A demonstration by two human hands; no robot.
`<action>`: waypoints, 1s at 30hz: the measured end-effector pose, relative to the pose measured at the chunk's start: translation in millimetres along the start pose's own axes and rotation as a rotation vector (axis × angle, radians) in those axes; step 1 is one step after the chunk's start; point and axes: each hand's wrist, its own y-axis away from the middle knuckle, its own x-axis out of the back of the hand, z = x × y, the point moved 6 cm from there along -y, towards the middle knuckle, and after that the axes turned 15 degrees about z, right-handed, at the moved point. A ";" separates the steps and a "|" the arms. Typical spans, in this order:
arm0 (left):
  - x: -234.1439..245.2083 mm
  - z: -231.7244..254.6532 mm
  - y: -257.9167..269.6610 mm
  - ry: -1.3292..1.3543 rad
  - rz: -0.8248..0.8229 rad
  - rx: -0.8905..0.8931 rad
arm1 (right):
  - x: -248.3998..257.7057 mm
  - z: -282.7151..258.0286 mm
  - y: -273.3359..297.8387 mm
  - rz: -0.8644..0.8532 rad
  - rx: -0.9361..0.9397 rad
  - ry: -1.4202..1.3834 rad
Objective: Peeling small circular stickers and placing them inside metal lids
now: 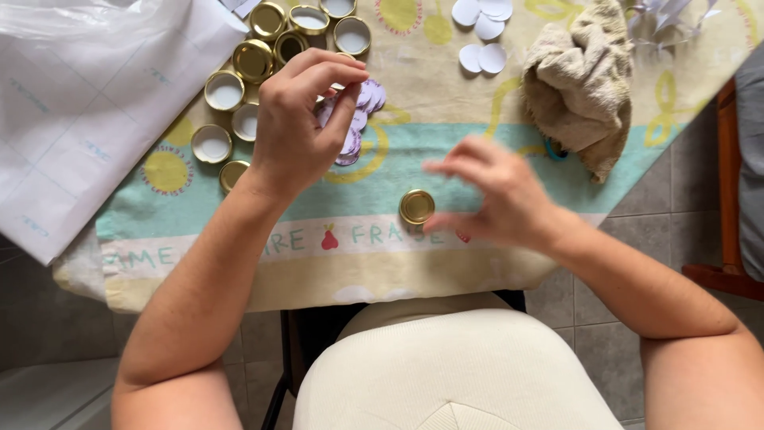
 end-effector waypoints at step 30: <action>28.6 -12.8 -12.0 -0.100 0.215 -0.042 | -61.3 9.5 -90.5 0.073 0.401 0.234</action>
